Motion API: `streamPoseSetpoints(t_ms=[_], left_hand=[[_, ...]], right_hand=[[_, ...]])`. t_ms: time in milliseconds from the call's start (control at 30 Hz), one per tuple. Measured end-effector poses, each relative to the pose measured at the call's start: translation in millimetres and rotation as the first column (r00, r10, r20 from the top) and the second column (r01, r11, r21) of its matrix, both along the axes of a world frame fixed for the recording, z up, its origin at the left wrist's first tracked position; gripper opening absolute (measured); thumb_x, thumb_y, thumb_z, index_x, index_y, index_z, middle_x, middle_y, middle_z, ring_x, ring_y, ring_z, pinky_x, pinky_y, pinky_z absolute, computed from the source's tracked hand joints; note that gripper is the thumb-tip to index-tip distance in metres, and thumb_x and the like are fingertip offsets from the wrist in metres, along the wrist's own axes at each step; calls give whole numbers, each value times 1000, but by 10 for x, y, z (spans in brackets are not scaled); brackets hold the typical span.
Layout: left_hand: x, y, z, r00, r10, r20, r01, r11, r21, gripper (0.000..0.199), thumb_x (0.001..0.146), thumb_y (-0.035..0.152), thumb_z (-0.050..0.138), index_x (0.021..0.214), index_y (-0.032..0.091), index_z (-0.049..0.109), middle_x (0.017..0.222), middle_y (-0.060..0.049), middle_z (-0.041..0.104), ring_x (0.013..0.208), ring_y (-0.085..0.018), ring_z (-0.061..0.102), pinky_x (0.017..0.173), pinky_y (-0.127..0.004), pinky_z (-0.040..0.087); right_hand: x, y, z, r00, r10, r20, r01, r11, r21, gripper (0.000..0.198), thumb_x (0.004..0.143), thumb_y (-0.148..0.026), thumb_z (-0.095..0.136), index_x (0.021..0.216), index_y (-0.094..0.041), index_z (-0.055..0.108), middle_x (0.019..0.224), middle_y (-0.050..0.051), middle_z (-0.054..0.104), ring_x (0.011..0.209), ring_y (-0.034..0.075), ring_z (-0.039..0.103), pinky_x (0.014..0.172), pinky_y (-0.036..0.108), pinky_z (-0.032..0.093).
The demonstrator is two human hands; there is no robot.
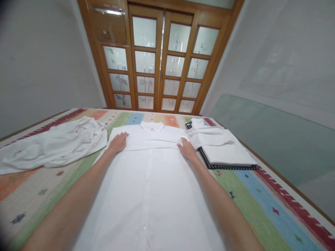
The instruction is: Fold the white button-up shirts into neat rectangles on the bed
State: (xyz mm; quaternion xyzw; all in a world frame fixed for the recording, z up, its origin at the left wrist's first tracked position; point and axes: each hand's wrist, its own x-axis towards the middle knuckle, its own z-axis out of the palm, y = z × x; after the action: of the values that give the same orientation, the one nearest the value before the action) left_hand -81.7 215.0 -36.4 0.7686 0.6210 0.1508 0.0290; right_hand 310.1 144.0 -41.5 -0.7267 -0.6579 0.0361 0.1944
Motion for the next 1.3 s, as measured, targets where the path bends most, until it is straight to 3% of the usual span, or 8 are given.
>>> streamPoseSetpoints(t_ms=[100,267,400,567,833,1133,1300], left_hand=[[0,-26,19,1000,-1,-21,1,1000,-8,48,95,14,26,136,15,50,151,-8,43,141,-21,35,118,-38,23],[20,-72,41,1000,5,-25,-5,1000,-5,47,95,14,28,137,13,48,151,-10,42,142,-20,34,118,-37,22],[35,-85,48,1000,22,-6,-22,1000,-21,47,95,14,27,138,11,48,150,-12,42,142,-20,33,118,-37,21],[36,-77,42,1000,15,17,-15,1000,-4,48,94,14,28,137,12,49,150,-11,43,142,-21,34,118,-39,22],[22,-68,27,1000,5,29,-5,1000,27,47,93,14,31,136,15,51,147,-10,47,140,-21,37,117,-41,25],[26,-65,29,1000,14,18,-14,1000,23,46,93,15,30,135,15,51,148,-9,47,139,-21,38,117,-39,25],[16,-51,13,1000,4,26,-5,999,32,47,93,15,30,135,15,51,147,-10,48,139,-21,39,117,-39,25]], right_hand=[[-57,31,-23,996,36,84,-33,999,-32,52,92,-20,41,144,-11,42,144,16,49,135,28,44,113,43,31],[-231,68,-41,954,218,205,-197,973,-118,64,79,0,37,143,-4,41,152,15,39,143,23,31,117,39,23],[-330,52,-19,964,198,179,-177,976,-124,52,93,-15,31,142,-2,42,151,18,39,143,25,31,118,42,22],[-529,74,27,965,223,139,-202,968,-150,56,99,-35,29,145,-6,39,153,16,35,145,26,26,118,43,20],[-964,175,12,953,292,80,-280,951,-130,61,99,-43,26,149,-9,32,155,14,32,146,26,24,119,43,19],[-1016,-76,30,924,358,131,-346,932,-108,63,100,-45,22,147,-5,34,154,17,33,146,25,24,118,41,20],[-917,-94,35,953,247,174,-232,968,-98,65,100,-46,20,146,-2,34,153,22,33,144,28,27,117,46,21]])
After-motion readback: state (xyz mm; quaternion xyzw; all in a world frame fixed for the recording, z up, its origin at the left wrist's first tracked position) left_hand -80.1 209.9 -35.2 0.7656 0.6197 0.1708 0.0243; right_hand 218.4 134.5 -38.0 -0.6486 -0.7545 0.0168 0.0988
